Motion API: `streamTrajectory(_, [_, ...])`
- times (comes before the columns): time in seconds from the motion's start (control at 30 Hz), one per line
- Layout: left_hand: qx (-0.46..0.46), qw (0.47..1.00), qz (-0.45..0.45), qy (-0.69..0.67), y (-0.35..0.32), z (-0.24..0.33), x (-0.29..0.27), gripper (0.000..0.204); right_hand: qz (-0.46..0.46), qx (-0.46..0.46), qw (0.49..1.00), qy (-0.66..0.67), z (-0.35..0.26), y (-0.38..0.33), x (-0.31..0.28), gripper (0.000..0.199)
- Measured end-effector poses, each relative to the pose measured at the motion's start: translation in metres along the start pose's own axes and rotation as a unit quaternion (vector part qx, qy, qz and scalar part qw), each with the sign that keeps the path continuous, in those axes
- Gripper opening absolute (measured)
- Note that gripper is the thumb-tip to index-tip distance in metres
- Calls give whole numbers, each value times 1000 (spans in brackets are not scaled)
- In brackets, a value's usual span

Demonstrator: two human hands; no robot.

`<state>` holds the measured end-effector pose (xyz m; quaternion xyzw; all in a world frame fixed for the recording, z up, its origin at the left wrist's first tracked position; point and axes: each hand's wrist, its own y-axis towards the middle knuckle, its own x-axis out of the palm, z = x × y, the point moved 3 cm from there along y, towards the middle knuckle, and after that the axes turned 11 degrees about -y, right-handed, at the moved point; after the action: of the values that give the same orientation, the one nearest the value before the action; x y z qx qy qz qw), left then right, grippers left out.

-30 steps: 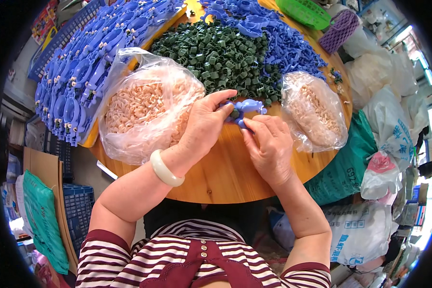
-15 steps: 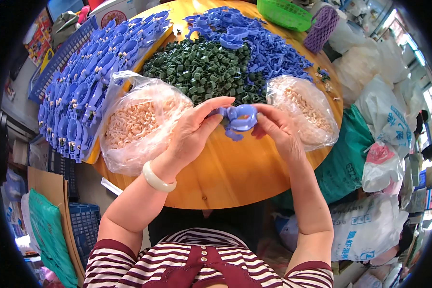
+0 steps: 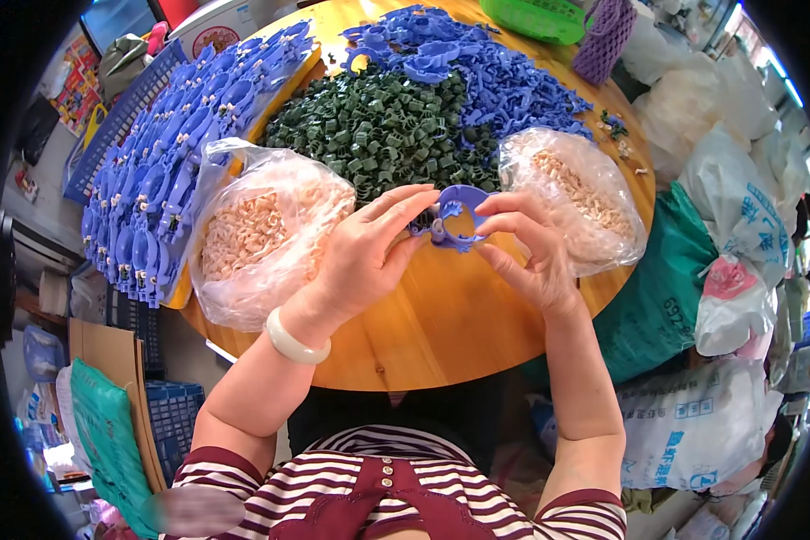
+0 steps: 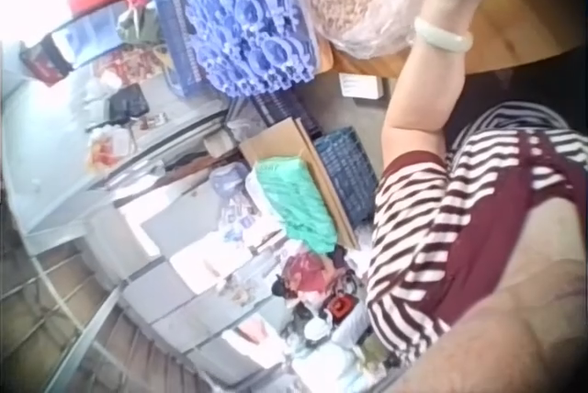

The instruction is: The person assembles blue plastic housings by hand, inserting pink plastic pins and green plastic components into them.

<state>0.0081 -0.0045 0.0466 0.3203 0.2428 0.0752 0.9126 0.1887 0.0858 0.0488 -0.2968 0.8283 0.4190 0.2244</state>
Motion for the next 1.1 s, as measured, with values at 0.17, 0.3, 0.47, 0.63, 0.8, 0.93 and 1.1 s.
streamTrajectory(0.17, [53, 995, 6, 79, 2, 6, 5, 42, -2, -14, 999, -33, 0, 1, -3, 18])
streamTrajectory(0.3, [85, 987, 41, 132, 0, 6, -4, 43, 59, -3, 996, 62, 0, 6, 3, 24])
streamTrajectory(0.47, [1, 992, 65, 108, 5, 26, -13, 49, 144, 108, 982, 64, 31, -8, -5, 21])
streamTrajectory(0.63, [-33, 980, 70, 181, 17, 53, -71, 55, 111, 106, 986, 65, 16, -8, 4, 18])
streamTrajectory(0.8, [-62, 919, 141, 364, 50, 47, -188, 43, 119, 102, 985, 70, 13, -8, 0, 17])
streamTrajectory(0.93, [-116, 848, 213, 470, 49, 14, -306, 42, 73, 118, 987, 82, 15, -5, 1, 17])
streamTrajectory(1.1, [-266, 776, 243, 517, 18, -50, -373, 46, 62, 160, 980, 96, 24, -5, 5, 14])
